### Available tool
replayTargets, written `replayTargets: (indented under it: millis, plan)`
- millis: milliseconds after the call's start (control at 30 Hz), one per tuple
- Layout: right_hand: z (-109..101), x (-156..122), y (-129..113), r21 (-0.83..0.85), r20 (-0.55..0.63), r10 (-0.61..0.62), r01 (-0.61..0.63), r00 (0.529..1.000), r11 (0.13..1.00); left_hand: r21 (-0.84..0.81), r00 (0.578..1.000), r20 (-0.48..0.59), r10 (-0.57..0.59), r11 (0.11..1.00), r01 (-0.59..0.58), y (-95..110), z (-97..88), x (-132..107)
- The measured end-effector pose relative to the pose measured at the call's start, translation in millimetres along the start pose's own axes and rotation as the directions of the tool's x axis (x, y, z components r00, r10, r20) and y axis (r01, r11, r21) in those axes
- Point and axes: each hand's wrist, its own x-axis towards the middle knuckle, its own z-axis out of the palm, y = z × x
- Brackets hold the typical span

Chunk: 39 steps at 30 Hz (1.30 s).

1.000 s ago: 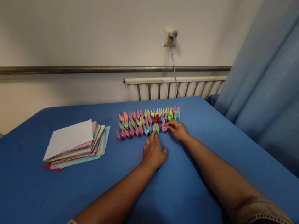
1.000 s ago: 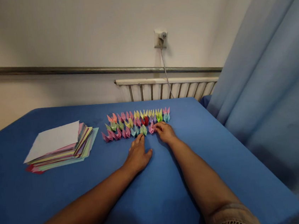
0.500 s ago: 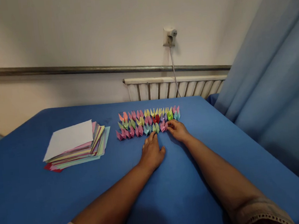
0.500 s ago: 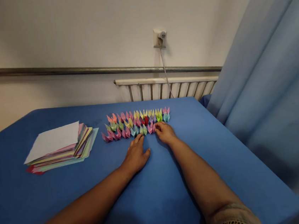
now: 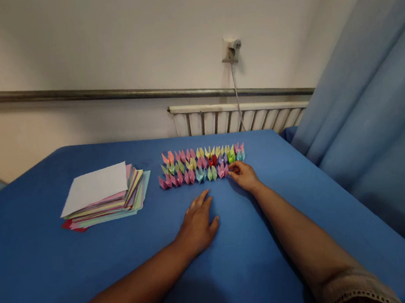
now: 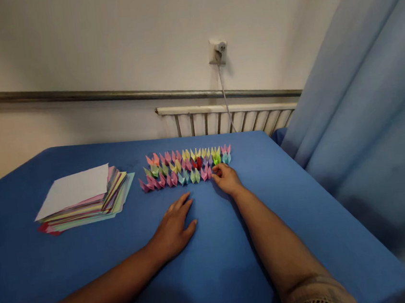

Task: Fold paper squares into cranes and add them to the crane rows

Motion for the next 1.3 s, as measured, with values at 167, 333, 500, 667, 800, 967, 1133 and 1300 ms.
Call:
replayTargets:
  millis: [167, 333, 500, 667, 800, 967, 1133, 1300]
  plan:
    - [-3.6, -3.3, -6.1, 0.041, -0.034, 0.039, -0.037, 0.999, 0.998, -0.096, 0.990, -0.035, 0.140, 0.985, -0.143, -22.9, -8.9, -27.7]
    - [-16.2, -8.7, -14.4, 0.112, -0.187, 0.167, -0.148, 0.968, 0.983, -0.211, 0.978, -0.102, 0.183, 0.957, -0.201, -43.6, -16.9, -41.3]
    - [8.1, -34.4, -53.1, 0.250, -0.146, 0.258, -0.216, 0.955, 0.944, -0.212, 0.963, -0.193, 0.187, 0.951, -0.227, -57.1, -27.7, -41.8]
    - [76.6, -92.8, -107.1, 0.417, 0.250, 0.291, -0.374, 0.923, 0.828, 0.007, 0.918, -0.376, 0.123, 0.991, -0.130, -89.5, -70.5, -36.5]
    - [106.0, -121.9, -120.3, 0.384, 0.342, 0.261, -0.388, 0.903, 0.838, 0.114, 0.831, -0.542, -0.125, 0.969, 0.220, -146.7, -111.7, -40.1]
    - [96.7, -123.4, -113.3, 0.355, 0.433, 0.165, -0.335, 0.886, 0.873, 0.159, 0.813, -0.435, -0.386, 0.856, 0.492, -193.4, -123.5, -42.9]
    - [84.8, -117.3, -110.9, 0.365, 0.558, 0.094, -0.345, 0.825, 0.865, 0.129, 0.813, -0.405, -0.418, 0.854, 0.504, -204.8, -118.0, -41.1]
    - [83.0, -109.7, -111.3, 0.443, 0.596, 0.094, -0.424, 0.798, 0.790, 0.050, 0.721, -0.627, -0.295, 0.908, 0.415, -198.0, -124.7, -42.3]
